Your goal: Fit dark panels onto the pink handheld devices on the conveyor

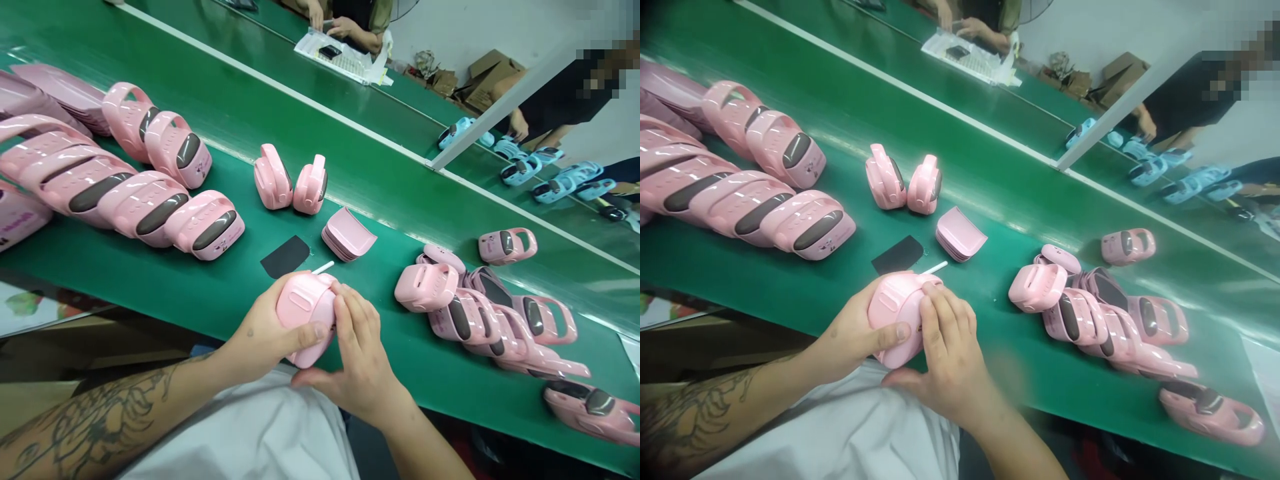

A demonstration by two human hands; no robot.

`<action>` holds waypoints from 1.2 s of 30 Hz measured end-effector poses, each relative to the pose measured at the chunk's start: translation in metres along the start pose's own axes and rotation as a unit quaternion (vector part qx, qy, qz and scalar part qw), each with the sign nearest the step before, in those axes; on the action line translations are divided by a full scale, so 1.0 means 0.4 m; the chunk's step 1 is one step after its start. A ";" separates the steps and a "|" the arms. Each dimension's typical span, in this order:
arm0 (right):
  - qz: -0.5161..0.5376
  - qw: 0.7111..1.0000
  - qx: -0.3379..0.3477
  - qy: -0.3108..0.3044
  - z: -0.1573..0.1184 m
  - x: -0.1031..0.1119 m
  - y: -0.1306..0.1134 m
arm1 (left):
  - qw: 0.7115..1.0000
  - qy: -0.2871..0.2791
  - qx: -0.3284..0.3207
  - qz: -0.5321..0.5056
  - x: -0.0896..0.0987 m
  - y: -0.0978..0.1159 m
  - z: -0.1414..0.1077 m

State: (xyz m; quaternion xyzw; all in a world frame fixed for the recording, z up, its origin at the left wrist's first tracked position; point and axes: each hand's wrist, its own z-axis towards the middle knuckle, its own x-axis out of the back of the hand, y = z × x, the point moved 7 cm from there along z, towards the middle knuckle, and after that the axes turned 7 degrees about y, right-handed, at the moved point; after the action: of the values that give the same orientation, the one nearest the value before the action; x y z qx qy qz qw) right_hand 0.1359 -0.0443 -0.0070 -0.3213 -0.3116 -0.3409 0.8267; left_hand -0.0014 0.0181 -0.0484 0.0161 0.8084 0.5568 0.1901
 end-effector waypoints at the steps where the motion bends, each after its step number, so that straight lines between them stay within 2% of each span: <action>1: -0.013 1.000 0.008 0.009 0.000 0.001 -0.005 | 1.000 -0.007 -0.008 -0.004 -0.001 0.000 -0.003; 4: -0.021 0.999 0.009 0.023 0.006 0.010 -0.016 | 1.000 -0.008 -0.023 -0.008 0.002 0.000 -0.007; 12: -0.004 1.000 0.015 0.015 0.021 0.029 -0.038 | 1.000 -0.006 -0.016 -0.003 -0.004 0.020 -0.020; 19: 0.003 1.000 0.022 0.012 0.018 0.037 -0.050 | 1.000 -0.001 -0.017 0.008 0.006 0.000 -0.032; 25: -0.012 0.999 0.031 -0.001 0.021 0.039 -0.059 | 0.999 0.016 -0.048 0.020 0.016 -0.003 -0.042; 31: 0.027 0.999 -0.017 -0.015 0.021 0.026 -0.026 | 0.999 -0.033 -0.012 0.000 -0.009 -0.001 -0.022; 36: 0.042 0.996 -0.076 -0.034 0.018 0.007 0.003 | 1.000 0.001 0.025 -0.010 -0.016 -0.005 0.009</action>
State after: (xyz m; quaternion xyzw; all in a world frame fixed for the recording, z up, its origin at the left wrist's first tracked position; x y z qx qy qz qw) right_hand 0.1364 -0.0391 -0.0009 -0.4078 -0.2993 -0.3178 0.8020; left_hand 0.0062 0.0191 -0.0494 0.0124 0.8225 0.5345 0.1942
